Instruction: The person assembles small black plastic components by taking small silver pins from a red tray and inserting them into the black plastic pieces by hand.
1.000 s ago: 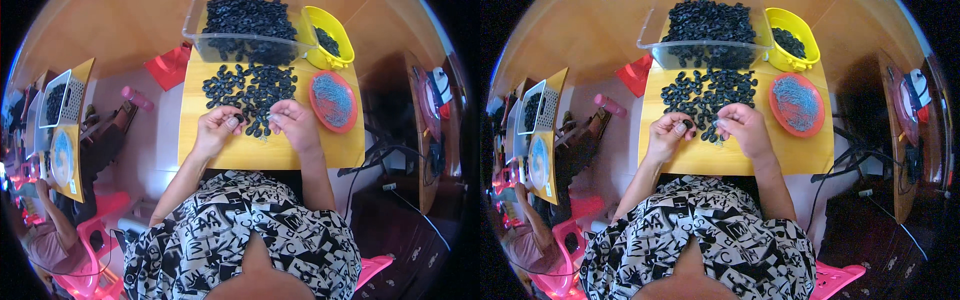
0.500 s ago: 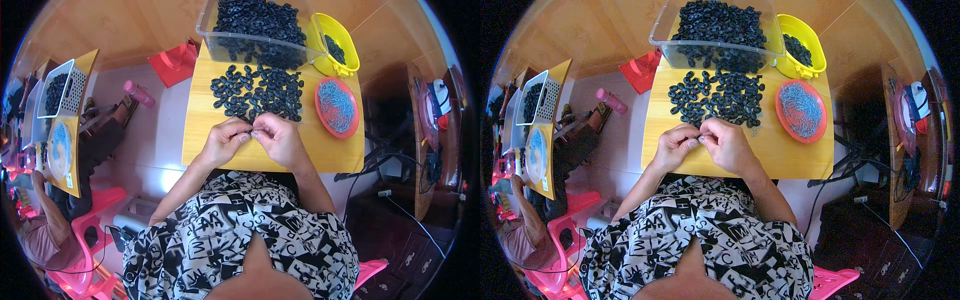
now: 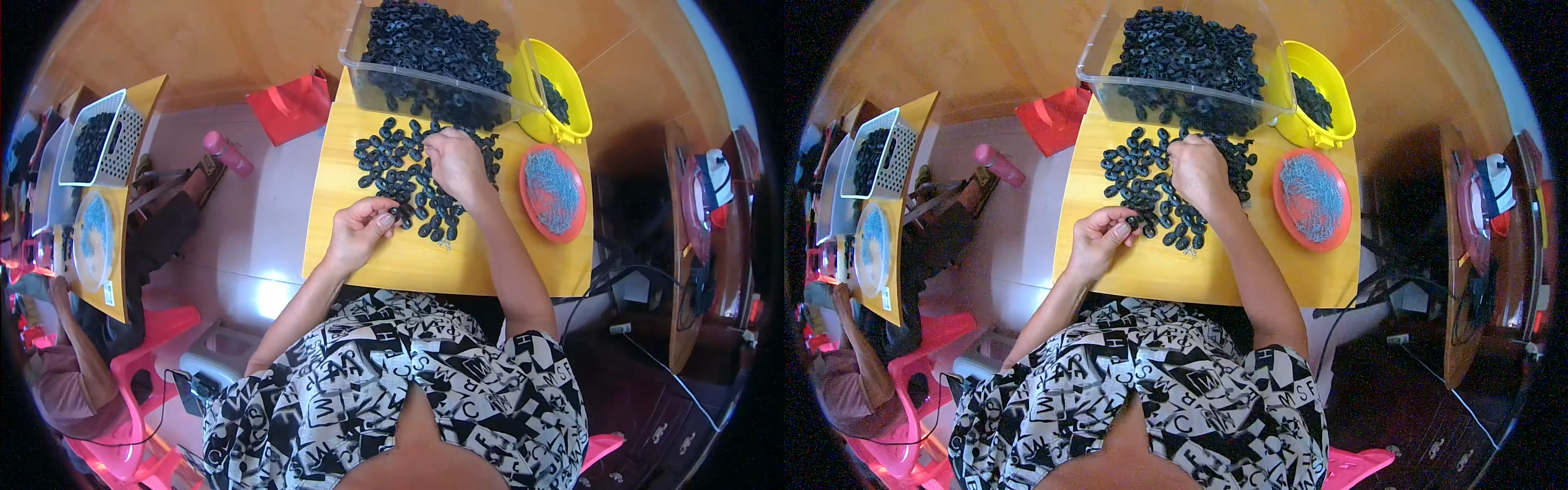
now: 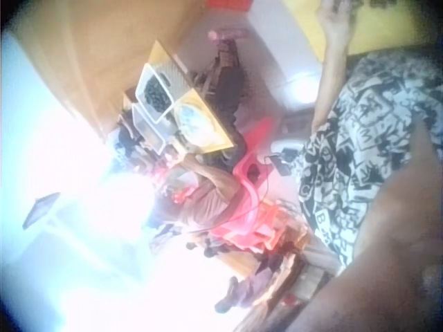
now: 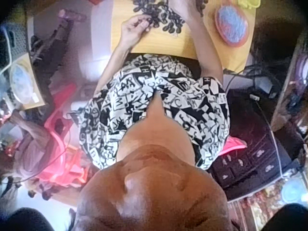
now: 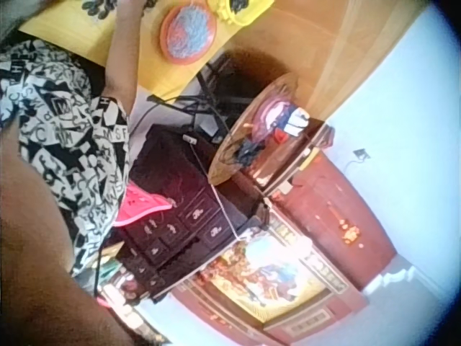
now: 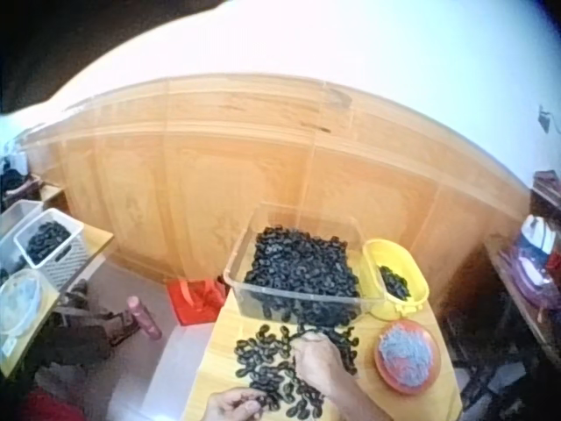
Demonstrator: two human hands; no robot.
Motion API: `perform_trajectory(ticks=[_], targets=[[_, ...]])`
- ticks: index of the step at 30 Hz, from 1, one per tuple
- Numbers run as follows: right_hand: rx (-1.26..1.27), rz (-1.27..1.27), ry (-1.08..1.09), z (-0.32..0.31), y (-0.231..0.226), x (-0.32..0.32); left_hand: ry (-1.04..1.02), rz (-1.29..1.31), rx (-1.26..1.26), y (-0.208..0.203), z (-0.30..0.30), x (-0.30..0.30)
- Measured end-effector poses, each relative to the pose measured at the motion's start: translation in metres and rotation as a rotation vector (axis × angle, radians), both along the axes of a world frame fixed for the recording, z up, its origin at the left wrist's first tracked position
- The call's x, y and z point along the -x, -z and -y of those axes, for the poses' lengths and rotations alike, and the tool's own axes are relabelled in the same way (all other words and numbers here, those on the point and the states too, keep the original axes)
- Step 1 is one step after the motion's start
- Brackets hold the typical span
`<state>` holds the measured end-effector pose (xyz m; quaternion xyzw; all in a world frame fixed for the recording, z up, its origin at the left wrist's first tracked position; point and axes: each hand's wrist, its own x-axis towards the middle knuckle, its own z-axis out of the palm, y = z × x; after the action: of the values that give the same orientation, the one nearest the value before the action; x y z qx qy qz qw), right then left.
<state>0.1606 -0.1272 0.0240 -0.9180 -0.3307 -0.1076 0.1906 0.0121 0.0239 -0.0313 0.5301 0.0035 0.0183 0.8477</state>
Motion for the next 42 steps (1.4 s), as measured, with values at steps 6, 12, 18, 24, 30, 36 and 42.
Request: perform_trajectory(ticks=[6,12,18,24,30,36,42], targets=[[0.181,-0.186,0.101,-0.021,0.003,-0.007,0.005,-0.017,0.031,0.002,0.000,0.000],[0.132,-0.180,0.093,-0.025,0.002,-0.009,0.044,-0.054,-0.027,-0.001,-0.002,-0.001],[-0.345,-0.504,0.026,0.000,-0.017,0.024,0.095,-0.056,0.162,-0.002,-0.004,-0.002],[-0.875,-1.185,-0.033,0.019,-0.023,0.072,0.080,-0.050,0.254,0.000,-0.003,-0.004],[-0.988,-1.207,-0.043,0.016,-0.011,0.087,0.079,-0.008,0.299,0.000,-0.003,-0.004],[-0.896,-1.100,-0.036,0.011,-0.013,0.090,0.098,-0.018,0.283,-0.001,-0.004,-0.003],[-0.820,-1.084,0.006,0.006,-0.016,0.089,0.096,-0.028,0.225,0.001,-0.003,-0.002]])
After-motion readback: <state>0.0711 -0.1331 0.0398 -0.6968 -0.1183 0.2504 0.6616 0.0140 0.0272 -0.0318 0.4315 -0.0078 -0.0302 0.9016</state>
